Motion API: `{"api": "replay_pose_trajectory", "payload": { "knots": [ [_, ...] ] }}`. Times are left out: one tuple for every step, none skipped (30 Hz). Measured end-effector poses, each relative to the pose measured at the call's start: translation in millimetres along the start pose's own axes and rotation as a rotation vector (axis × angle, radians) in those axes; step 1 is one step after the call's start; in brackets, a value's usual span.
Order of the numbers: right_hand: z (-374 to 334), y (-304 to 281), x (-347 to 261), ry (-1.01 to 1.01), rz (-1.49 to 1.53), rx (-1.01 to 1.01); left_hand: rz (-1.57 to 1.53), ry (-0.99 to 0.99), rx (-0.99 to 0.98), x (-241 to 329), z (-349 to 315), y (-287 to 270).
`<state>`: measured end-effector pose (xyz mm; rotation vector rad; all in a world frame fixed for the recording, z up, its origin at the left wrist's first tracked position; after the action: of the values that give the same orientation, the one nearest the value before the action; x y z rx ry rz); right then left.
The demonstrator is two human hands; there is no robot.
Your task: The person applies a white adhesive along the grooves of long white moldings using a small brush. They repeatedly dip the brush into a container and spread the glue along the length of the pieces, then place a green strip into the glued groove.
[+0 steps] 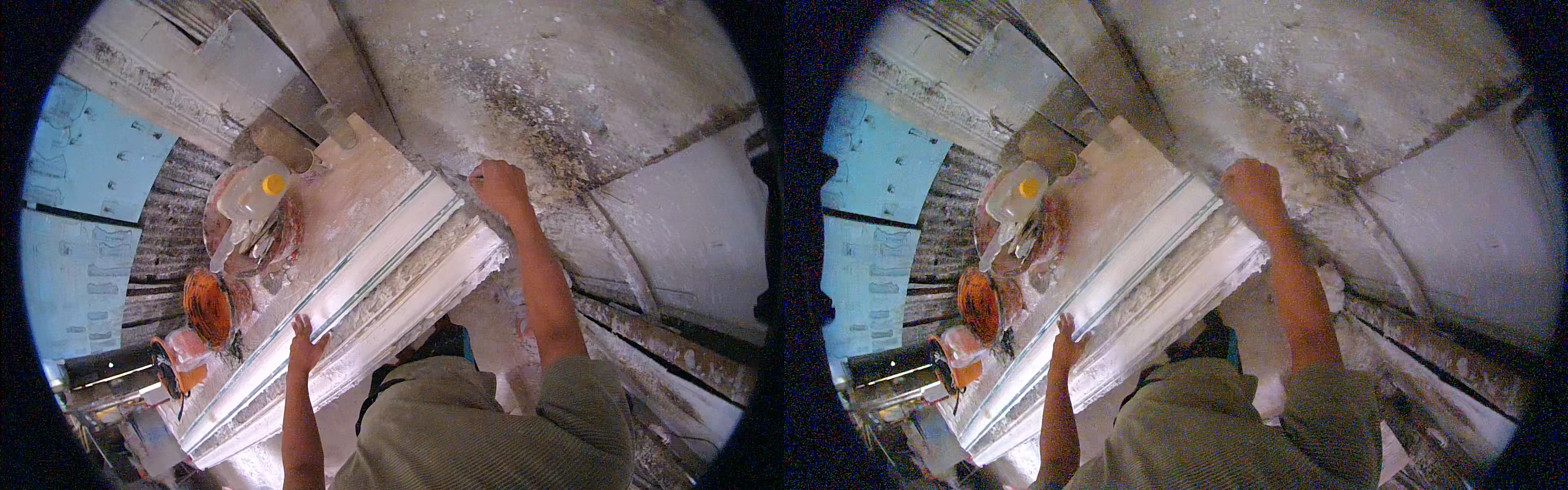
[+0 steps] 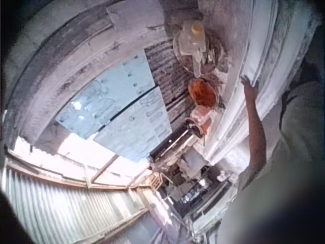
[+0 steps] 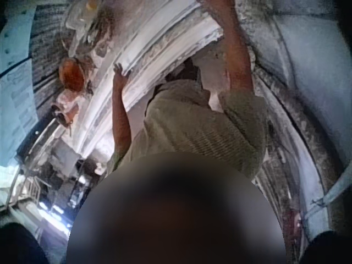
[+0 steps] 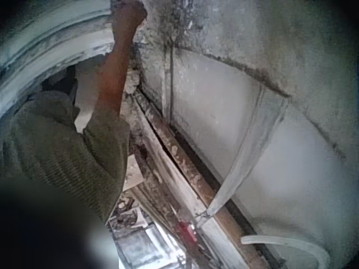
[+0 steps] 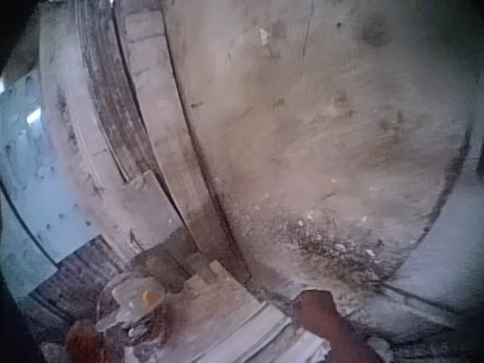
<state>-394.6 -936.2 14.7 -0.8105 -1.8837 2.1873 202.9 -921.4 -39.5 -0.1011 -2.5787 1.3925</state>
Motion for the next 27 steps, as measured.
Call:
{"api": "replay_pose_trajectory", "payload": {
  "knots": [
    [3.9, 1.0, -2.5, -0.080, 0.005, -0.047, -0.017, 0.017, 0.020, 0.6, 0.1, -1.0],
    [7.4, 0.2, -2.7, -0.113, -0.041, -0.075, -0.010, 0.010, 0.016, 0.3, 0.2, -0.5],
    [11.8, -1.4, -1.9, -0.176, -0.039, -0.134, 0.004, 0.004, -0.008, -0.4, 0.9, 0.0],
    [15.9, -5.4, -0.7, -0.182, -0.066, -0.111, -0.030, -0.014, -0.020, -1.4, 1.6, 0.4],
    [18.7, -8.6, -1.3, -0.241, -0.033, -0.125, -0.004, -0.008, -0.029, -2.0, 2.6, 0.9],
    [20.5, -10.3, -3.8, -0.284, -0.008, -0.130, 0.006, -0.008, -0.045, -3.1, 3.0, 1.4],
    [22.3, -11.8, -3.1, -0.239, 0.010, -0.130, 0.002, -0.014, -0.037, -4.1, 4.1, 1.6],
    [23.1, -12.3, -3.0, -0.187, 0.020, -0.115, -0.013, -0.016, -0.035, -5.3, 3.9, 1.9],
    [23.9, -13.7, -0.8, -0.094, -0.025, -0.051, -0.036, 0.013, -0.020, -4.7, 4.4, 1.7],
    [22.3, -8.5, -4.6, -0.173, -0.019, -0.139, -0.057, 0.020, -0.001, -4.7, 3.7, 1.5],
    [21.5, -3.0, -7.0, -0.201, -0.065, -0.177, -0.070, 0.001, -0.036, -5.3, 3.4, 2.5],
    [20.5, 3.9, -7.9, -0.252, -0.062, -0.274, -0.031, 0.016, -0.017, -3.4, 3.1, 1.5],
    [23.3, 4.8, -5.6, -0.196, -0.070, -0.163, -0.014, 0.039, 0.015, -1.2, 2.8, -1.4],
    [26.8, 6.4, -1.8, -0.184, -0.033, -0.121, 0.009, 0.027, -0.001, 0.4, 2.4, -1.5],
    [29.2, 10.3, 2.9, -0.159, 0.002, -0.119, 0.027, 0.011, -0.003, 1.1, 0.6, -2.8],
    [31.5, 9.5, 8.5, -0.187, -0.009, -0.047, 0.020, -0.002, -0.011, 2.9, -0.1, -3.2],
    [32.5, 17.5, 10.0, -0.189, 0.011, -0.140, 0.003, 0.006, -0.011, 4.6, -1.8, -4.4],
    [34.5, 22.3, 10.7, -0.192, 0.014, -0.170, 0.000, -0.005, -0.012, 5.9, -2.0, -5.1],
    [36.1, 20.8, 15.3, -0.168, -0.020, -0.137, -0.018, -0.008, -0.006, 6.5, -3.3, -5.8],
    [35.6, 25.8, 7.3, -0.338, -0.097, -0.205, -0.021, 0.000, -0.002, 7.6, -3.2, -6.4],
    [36.7, 21.0, 11.4, -0.312, -0.052, -0.193, 0.001, -0.006, -0.003, 7.6, -3.3, -6.8],
    [39.1, 17.0, 11.2, -0.297, -0.001, -0.172, 0.013, -0.004, -0.008, 7.9, -2.5, -6.8],
    [38.8, 13.6, 10.5, -0.310, 0.074, -0.205, 0.018, -0.007, -0.012, 7.5, -2.4, -6.5],
    [42.4, 3.9, 19.6, -0.168, 0.174, -0.150, -0.002, 0.002, 0.015, 7.4, -1.7, -6.9],
    [42.6, -1.5, 24.1, -0.131, 0.145, -0.146, 0.000, 0.008, 0.002, 6.8, -2.2, -5.7],
    [42.8, -3.5, 27.8, -0.086, 0.119, -0.164, -0.007, 0.012, 0.012, 6.5, -1.5, -5.2],
    [43.0, -4.5, 32.9, -0.009, 0.056, -0.136, -0.012, 0.008, 0.022, 5.7, -1.8, -4.5]
  ]
}}
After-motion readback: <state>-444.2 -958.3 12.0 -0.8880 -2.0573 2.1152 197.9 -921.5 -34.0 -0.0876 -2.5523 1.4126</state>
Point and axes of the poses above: each hand's wrist, its own z-axis towards the middle knuckle, its own y-axis out of the palm, x = y × z, the point moved 4 cm from there along z, towards the middle knuckle, and after that the axes turned 3 degrees about x, right-handed, at the moved point
